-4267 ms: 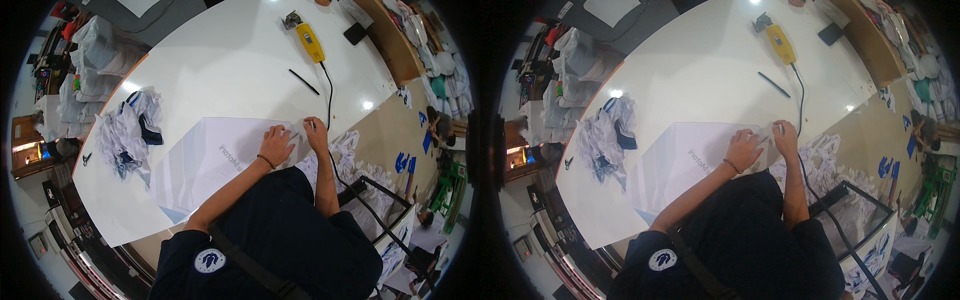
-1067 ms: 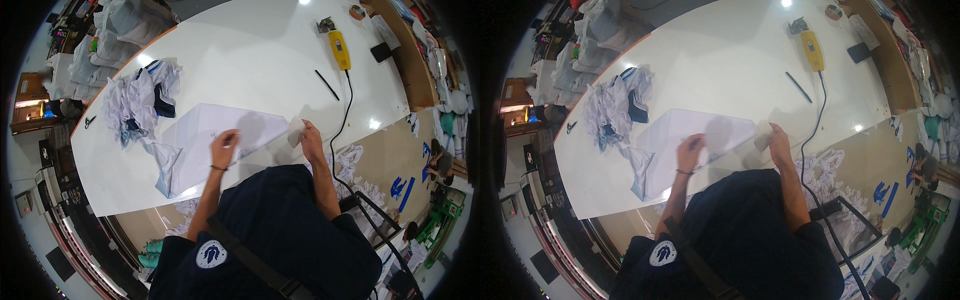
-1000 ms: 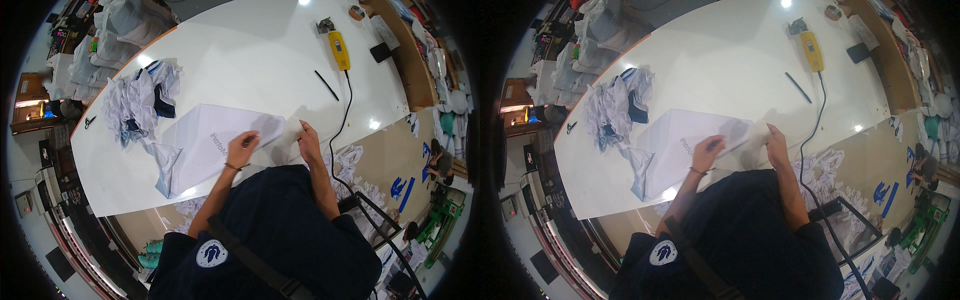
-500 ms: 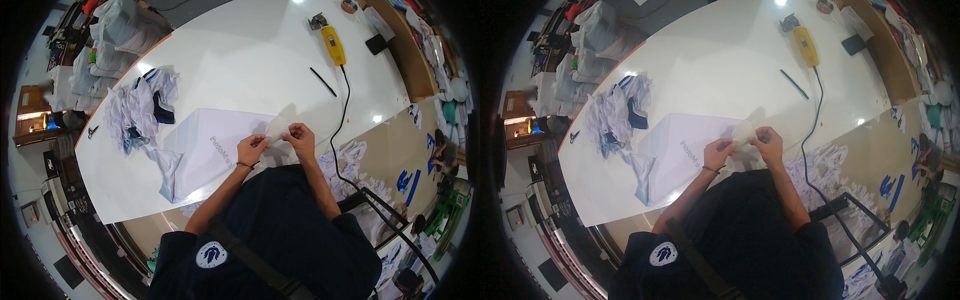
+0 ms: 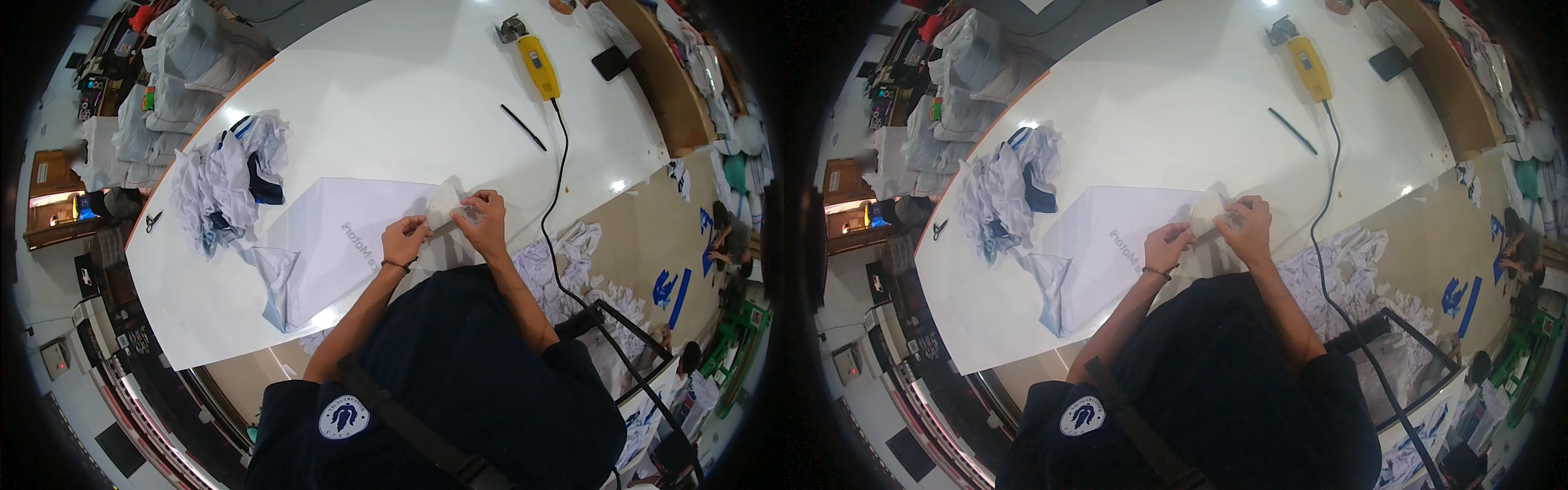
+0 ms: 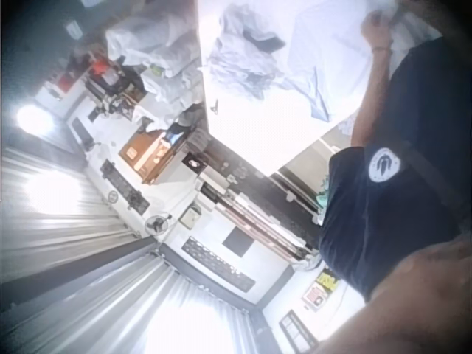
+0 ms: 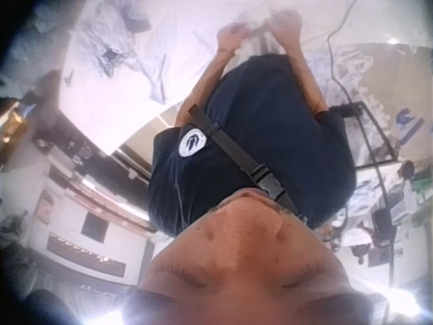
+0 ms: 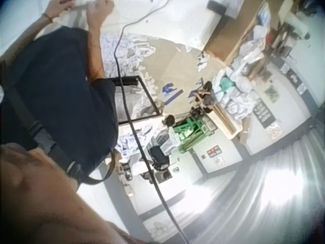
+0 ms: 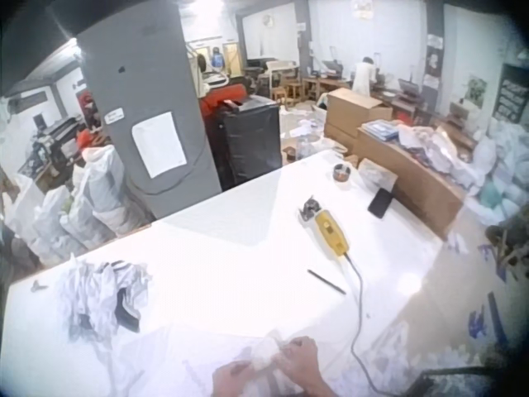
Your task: The person handles white fabric pieces and a cardboard template on a table, then uses a rotary cutter to cut the fabric along the template edge. The person also moves and folds other fabric pieces on the table.
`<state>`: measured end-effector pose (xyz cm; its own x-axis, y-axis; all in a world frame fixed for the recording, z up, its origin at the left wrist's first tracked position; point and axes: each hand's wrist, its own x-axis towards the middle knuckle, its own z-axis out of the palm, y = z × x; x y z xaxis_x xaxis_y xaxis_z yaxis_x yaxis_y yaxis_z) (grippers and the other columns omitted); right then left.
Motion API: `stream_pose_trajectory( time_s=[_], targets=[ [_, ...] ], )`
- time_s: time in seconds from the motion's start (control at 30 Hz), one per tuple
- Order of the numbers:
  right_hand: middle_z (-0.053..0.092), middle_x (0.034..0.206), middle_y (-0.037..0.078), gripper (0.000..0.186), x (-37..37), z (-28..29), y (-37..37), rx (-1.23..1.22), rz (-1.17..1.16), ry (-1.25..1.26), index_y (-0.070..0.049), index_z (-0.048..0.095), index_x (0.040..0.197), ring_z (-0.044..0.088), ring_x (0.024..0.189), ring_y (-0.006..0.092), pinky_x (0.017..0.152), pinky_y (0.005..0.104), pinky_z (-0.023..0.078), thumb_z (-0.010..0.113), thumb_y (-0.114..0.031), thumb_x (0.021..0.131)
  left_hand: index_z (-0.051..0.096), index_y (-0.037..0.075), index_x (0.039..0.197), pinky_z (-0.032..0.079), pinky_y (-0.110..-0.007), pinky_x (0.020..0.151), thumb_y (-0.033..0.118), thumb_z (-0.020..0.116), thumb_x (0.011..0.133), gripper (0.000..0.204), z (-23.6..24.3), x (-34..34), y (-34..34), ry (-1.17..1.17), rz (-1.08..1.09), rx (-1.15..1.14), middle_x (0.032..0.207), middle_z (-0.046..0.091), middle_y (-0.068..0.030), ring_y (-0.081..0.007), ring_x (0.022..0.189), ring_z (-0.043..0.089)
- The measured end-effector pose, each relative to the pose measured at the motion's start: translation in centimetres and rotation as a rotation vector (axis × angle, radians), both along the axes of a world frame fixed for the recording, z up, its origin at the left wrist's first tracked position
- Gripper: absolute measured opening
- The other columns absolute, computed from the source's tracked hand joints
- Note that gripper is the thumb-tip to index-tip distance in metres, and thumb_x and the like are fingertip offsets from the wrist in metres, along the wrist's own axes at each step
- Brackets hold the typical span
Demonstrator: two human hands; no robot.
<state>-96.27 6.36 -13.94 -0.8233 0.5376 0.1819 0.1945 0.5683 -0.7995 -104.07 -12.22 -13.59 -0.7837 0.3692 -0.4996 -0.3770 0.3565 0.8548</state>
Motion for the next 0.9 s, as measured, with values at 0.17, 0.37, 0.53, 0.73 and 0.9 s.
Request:
stream_pose_trajectory(
  time_s=[0.17,0.37,0.53,0.73,0.9],
  targets=[
    [0.058,0.105,0.009,0.031,0.2,-0.9,0.0,0.02,0.004,-0.039,-0.012,0.072,0.093,0.053,0.104,0.0288,0.086,0.0438,0.039,0.082,-0.024,0.068,0.069,-0.006,0.11,0.058,-0.025,0.07,0.012,0.064,0.091,0.027,-0.3,0.0,0.2,0.035,-0.042,-0.04,0.09,0.074,-0.0115,-0.0156,0.081,0.073],
    [0.058,0.105,0.008,0.031,0.2,-1.3,0.1,-0.007,0.007,-0.017,-0.013,0.072,0.094,0.053,0.104,0.0281,0.087,0.0435,0.038,0.082,-0.024,0.067,0.069,-0.005,0.111,0.057,-0.024,0.07,0.013,0.064,0.092,0.027,-0.7,0.0,0.0,0.046,-0.079,-0.049,0.089,0.075,-0.0099,-0.0142,0.082,0.073],
    [0.057,0.104,0.007,0.032,0.1,-1.0,0.2,0.011,0.001,-0.031,-0.013,0.071,0.094,0.053,0.104,0.0275,0.085,0.0426,0.038,0.083,-0.024,0.066,0.068,-0.004,0.114,0.057,-0.025,0.071,0.014,0.064,0.093,0.028,-1.0,0.0,-0.1,0.021,-0.075,-0.013,0.09,0.074,-0.0087,-0.0141,0.083,0.073],
    [0.057,0.103,0.007,0.033,0.1,-0.9,0.1,0.043,-0.008,-0.025,-0.013,0.07,0.095,0.053,0.102,0.0275,0.084,0.0427,0.038,0.083,-0.024,0.066,0.066,-0.004,0.118,0.056,-0.026,0.072,0.017,0.065,0.094,0.031,-0.5,0.1,-0.2,-0.015,-0.079,0.009,0.096,0.073,-0.0093,-0.0148,0.085,0.072],
    [0.057,0.103,0.007,0.033,0.0,-0.8,0.1,0.067,-0.002,-0.012,-0.013,0.069,0.095,0.053,0.101,0.0272,0.082,0.0424,0.038,0.082,-0.023,0.066,0.066,-0.003,0.12,0.056,-0.026,0.073,0.018,0.065,0.094,0.033,-0.5,0.2,-0.3,-0.017,-0.092,0.007,0.1,0.073,-0.0095,-0.0153,0.086,0.072]
  ],
)
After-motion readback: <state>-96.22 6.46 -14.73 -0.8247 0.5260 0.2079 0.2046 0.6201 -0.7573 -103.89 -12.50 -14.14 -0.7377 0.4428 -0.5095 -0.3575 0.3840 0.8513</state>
